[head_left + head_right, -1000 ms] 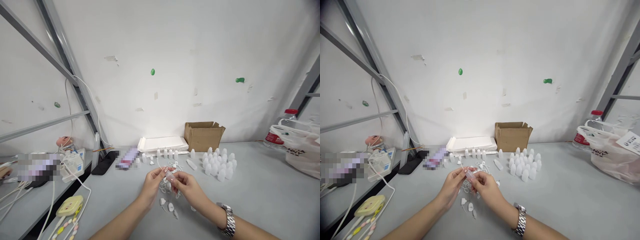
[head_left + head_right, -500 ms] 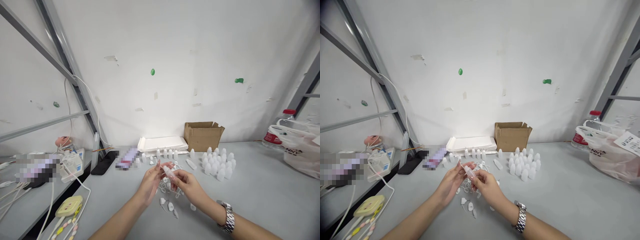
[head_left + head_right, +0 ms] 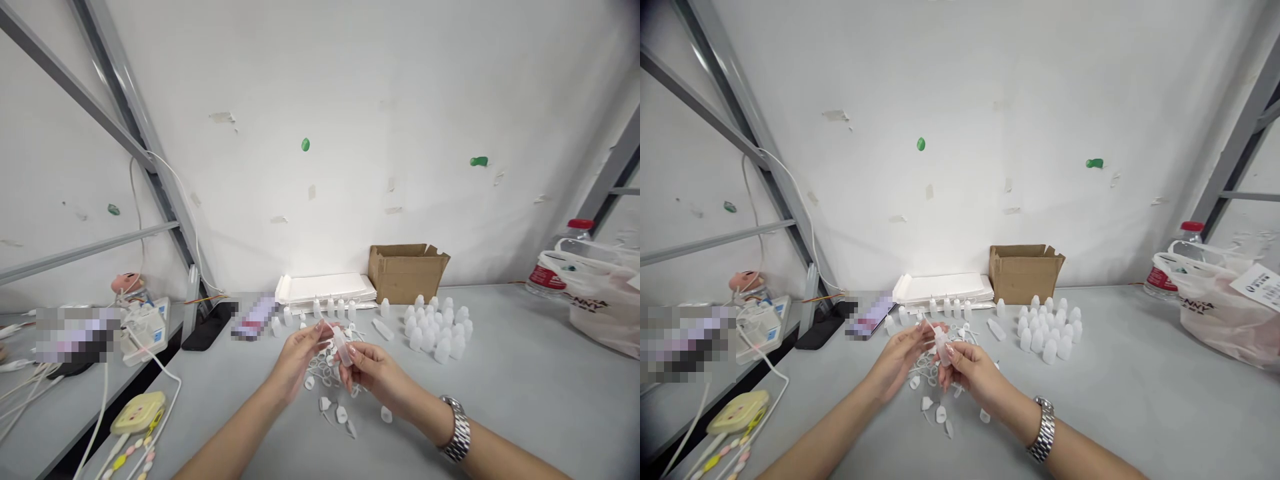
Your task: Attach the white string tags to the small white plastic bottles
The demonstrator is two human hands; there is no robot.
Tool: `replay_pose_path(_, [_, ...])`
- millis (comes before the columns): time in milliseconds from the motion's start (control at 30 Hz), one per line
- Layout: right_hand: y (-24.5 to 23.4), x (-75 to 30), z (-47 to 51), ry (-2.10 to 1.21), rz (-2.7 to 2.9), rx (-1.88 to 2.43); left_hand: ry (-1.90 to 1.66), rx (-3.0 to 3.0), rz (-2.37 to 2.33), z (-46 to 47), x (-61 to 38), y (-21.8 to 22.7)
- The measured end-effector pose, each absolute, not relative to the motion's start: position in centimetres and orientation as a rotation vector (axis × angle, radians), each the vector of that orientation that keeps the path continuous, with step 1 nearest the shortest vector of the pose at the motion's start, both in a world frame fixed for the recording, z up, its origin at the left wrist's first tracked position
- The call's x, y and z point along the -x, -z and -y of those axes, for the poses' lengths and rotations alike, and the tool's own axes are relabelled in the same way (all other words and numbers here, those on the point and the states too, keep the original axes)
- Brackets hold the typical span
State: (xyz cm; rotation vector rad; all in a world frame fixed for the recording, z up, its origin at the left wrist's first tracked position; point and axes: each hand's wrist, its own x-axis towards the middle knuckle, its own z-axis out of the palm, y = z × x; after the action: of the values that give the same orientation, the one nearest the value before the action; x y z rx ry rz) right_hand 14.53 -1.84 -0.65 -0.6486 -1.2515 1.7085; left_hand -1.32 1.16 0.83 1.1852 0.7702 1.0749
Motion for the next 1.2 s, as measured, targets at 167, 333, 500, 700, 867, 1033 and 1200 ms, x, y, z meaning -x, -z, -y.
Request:
replay_pose_path(167, [0.8, -14.8, 1.6, -1.652, 1.136, 0.692, -1.291, -1.570, -1.374, -4.3, 4.5, 0.0])
replay_pose_path(333, [1.1, -15.1, 1.0, -1.622, 1.010, 0.766, -0.827, -1.963, -1.637, -5.5, 6.9, 1.0])
replay_pose_path(500, [1.7, -15.2, 0.6, -1.637, 0.969, 0.770, -0.575, -2.113, -1.573, -5.1, 6.1, 1.6])
replay_pose_path(700, [1.9, -15.1, 0.7, -1.643, 0.988, 0.787, -0.590, -2.112, -1.555, -4.8, 5.0, 1.9])
replay_pose_path(867, [2.2, -15.2, 0.6, -1.645, 1.003, 0.786, -0.658, -2.098, -1.534, -4.6, 4.6, 2.0])
replay_pose_path(1033, [2.3, -15.1, 0.5, -1.643, 1.014, 0.779, -0.741, -2.051, -1.510, -4.8, 4.5, 2.3])
replay_pose_path(1200, [2.1, -15.1, 0.7, -1.635, 1.023, 0.801, -0.819, -1.961, -1.453, -4.7, 4.3, 2.3])
